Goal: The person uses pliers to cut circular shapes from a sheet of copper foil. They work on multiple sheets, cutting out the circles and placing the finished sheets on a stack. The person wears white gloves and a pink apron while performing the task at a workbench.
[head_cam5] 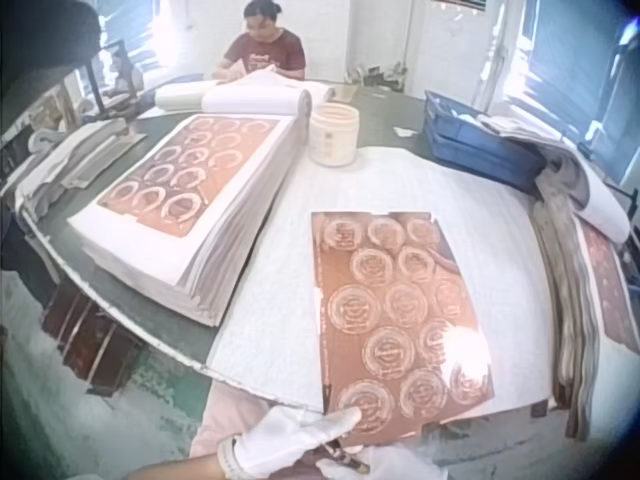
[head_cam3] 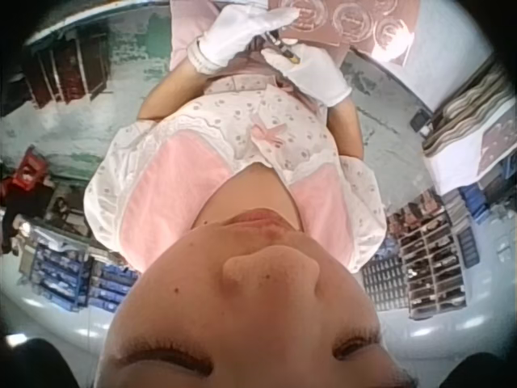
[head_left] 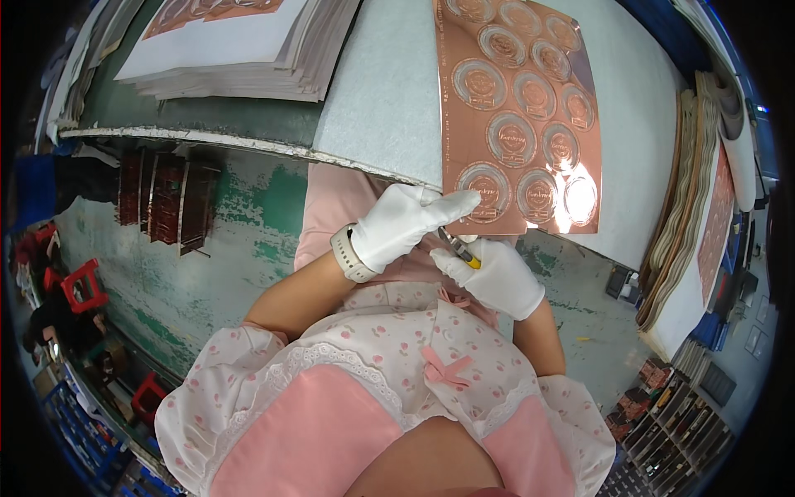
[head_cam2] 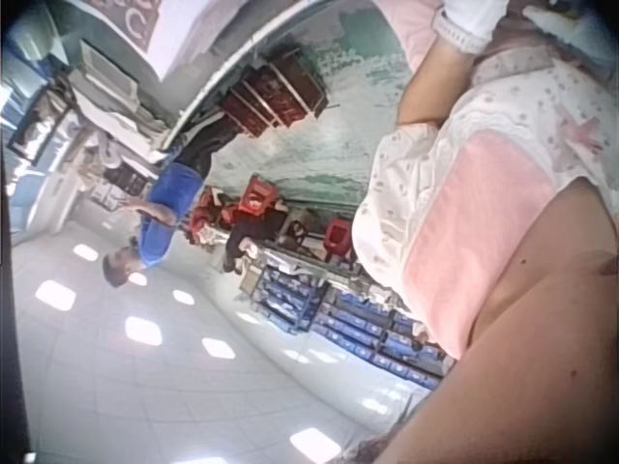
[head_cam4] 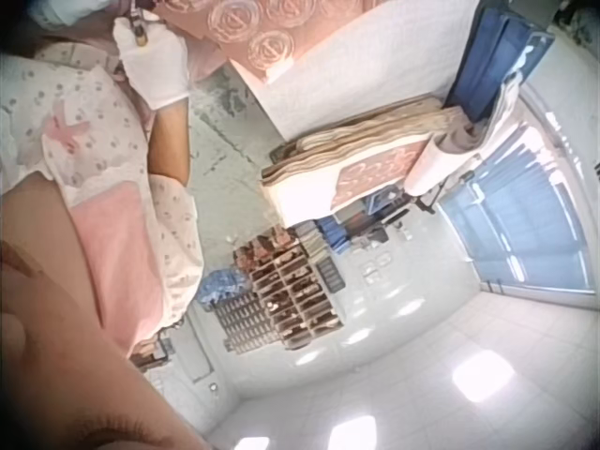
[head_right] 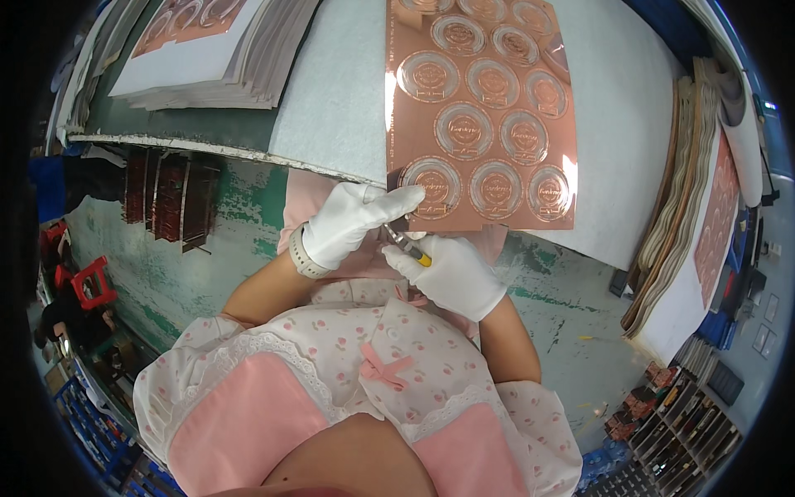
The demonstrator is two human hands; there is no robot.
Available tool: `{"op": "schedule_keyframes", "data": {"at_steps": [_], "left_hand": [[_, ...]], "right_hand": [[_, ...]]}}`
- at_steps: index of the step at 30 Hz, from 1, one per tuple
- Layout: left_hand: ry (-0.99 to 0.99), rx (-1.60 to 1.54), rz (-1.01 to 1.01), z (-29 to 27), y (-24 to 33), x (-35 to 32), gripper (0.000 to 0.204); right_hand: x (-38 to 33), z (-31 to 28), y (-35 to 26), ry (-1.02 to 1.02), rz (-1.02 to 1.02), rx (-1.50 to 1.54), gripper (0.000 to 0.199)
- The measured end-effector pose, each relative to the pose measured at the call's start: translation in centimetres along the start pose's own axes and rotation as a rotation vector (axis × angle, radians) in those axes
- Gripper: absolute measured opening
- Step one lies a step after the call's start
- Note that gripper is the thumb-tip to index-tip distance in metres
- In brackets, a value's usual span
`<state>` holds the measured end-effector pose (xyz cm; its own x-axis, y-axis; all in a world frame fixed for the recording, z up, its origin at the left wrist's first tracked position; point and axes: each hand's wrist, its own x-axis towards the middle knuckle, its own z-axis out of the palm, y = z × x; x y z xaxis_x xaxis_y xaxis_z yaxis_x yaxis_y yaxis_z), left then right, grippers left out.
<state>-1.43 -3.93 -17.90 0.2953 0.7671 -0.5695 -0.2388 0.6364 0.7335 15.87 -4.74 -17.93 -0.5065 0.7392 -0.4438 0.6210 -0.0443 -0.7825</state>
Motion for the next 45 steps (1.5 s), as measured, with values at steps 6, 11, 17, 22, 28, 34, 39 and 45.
{"op": "schedule_keyframes", "data": {"at_steps": [6, 11, 17, 22, 28, 34, 39, 45], "left_hand": [[0.028, 0.008, 0.004, -0.3, -1.0, 0.5, 0.039], [-0.006, -0.069, 0.062, -0.4, -1.4, 0.7, 0.036], [0.02, -0.107, 0.089, -0.1, -1.1, 0.4, 0.033], [0.01, -0.039, 0.092, -0.5, -1.4, 0.7, 0.034], [0.011, -0.066, 0.101, -0.2, -1.2, 0.4, 0.033], [0.009, -0.092, 0.122, 0.0, -0.9, 0.1, 0.03], [-0.025, -0.135, 0.089, -0.1, -0.5, -0.1, 0.024], [-0.02, -0.107, 0.129, -0.1, -0.9, 0.1, 0.028]], "right_hand": [[0.1, 0.6, 0.5, 0.037, -0.066, 0.061, 0.03], [-0.3, -0.6, -1.7, -0.086, 0.042, 0.094, 0.029], [-0.3, -0.7, -2.2, -0.102, 0.095, 0.138, 0.029], [-0.3, -0.3, -1.4, -0.059, 0.122, 0.071, 0.031], [-0.4, 0.4, -0.4, -0.012, 0.103, 0.078, 0.031], [-0.6, -0.2, -2.1, -0.058, 0.113, 0.217, 0.032], [-0.7, 0.1, -1.3, -0.01, 0.091, 0.067, 0.033], [-0.7, -0.3, -1.7, -0.043, 0.152, -0.057, 0.038]]}}
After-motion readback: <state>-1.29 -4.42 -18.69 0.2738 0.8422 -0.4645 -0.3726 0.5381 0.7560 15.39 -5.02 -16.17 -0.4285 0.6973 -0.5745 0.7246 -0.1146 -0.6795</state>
